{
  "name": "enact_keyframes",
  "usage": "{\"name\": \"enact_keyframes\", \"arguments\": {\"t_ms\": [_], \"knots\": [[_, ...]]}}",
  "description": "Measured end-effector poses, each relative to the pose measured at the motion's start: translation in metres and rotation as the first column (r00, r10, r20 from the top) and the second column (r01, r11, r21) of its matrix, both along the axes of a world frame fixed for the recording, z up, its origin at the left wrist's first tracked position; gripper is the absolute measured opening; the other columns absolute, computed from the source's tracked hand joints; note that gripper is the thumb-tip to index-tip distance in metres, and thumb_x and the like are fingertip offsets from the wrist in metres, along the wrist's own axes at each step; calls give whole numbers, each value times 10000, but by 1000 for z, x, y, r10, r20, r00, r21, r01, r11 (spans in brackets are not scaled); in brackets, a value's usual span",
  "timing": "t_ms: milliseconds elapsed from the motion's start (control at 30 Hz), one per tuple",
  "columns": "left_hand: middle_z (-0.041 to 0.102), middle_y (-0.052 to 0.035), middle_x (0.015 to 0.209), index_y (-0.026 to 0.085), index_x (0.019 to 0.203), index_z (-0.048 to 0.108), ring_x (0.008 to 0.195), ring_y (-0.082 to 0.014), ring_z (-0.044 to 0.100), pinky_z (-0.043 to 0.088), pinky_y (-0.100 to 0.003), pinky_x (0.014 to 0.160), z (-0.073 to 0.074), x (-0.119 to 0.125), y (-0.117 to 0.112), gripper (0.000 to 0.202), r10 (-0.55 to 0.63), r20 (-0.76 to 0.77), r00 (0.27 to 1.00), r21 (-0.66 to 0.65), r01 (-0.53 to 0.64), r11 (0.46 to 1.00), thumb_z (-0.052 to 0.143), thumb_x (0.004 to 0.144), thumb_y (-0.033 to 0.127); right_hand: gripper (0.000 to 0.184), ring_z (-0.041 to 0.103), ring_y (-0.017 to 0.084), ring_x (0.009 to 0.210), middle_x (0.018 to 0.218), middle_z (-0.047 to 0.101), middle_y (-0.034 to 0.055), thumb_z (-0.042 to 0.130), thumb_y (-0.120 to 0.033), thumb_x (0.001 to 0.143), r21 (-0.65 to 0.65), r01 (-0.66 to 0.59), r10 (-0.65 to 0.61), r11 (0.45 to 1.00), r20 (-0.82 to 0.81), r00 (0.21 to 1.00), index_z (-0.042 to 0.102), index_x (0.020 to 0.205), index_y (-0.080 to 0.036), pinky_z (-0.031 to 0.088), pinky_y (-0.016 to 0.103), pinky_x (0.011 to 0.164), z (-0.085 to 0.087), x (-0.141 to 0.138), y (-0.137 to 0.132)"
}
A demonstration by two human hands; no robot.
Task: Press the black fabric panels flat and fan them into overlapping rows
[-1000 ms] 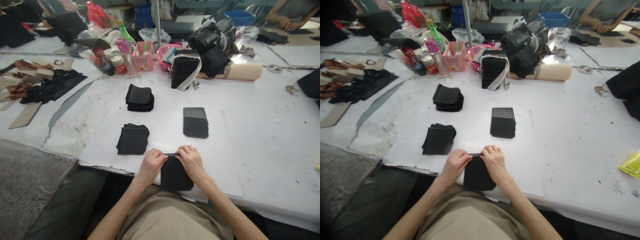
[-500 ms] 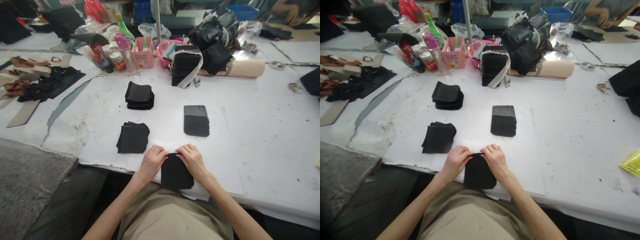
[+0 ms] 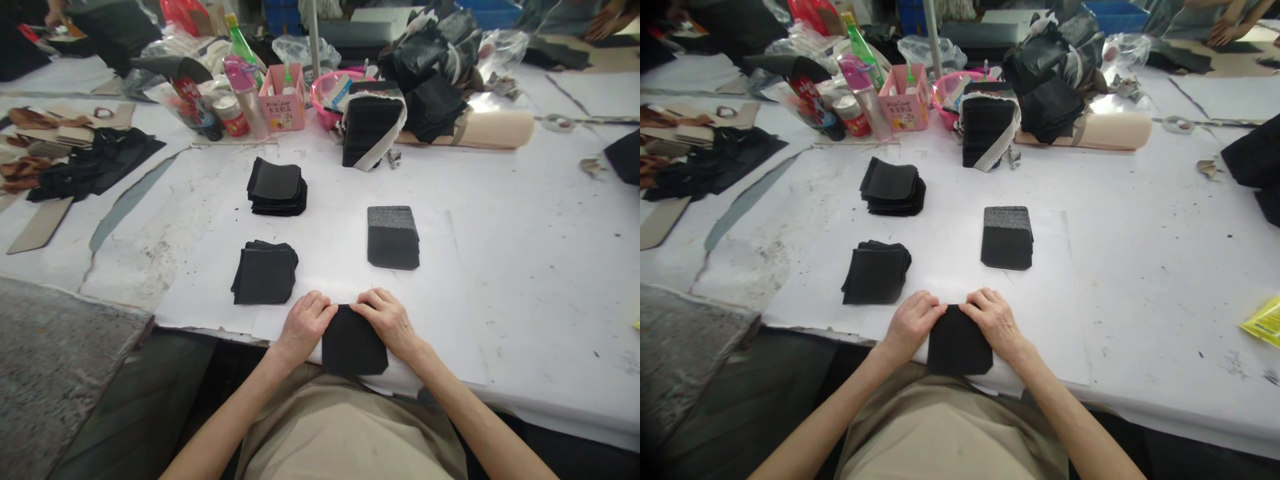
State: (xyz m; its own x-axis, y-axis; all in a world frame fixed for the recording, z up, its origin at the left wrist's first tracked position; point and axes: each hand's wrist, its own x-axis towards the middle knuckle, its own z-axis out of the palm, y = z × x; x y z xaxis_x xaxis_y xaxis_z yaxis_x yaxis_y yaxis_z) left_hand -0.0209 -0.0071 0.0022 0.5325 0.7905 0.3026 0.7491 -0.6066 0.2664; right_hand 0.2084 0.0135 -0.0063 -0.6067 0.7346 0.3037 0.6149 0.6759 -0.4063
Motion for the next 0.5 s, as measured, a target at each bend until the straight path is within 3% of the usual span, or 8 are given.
{"name": "enact_keyframes", "arguments": {"t_ms": [500], "knots": [[598, -103, 1043, 125, 1060, 596, 1076, -246, 521, 480, -395, 937, -2, 1, -1, 147, -20, -89, 996, 61, 25, 998, 501, 954, 159, 223, 517, 207, 886, 953, 633, 80, 455, -189, 988, 94, -42, 36, 995, 62, 997, 668, 1052, -193, 422, 354, 798, 2, 1, 1]]}}
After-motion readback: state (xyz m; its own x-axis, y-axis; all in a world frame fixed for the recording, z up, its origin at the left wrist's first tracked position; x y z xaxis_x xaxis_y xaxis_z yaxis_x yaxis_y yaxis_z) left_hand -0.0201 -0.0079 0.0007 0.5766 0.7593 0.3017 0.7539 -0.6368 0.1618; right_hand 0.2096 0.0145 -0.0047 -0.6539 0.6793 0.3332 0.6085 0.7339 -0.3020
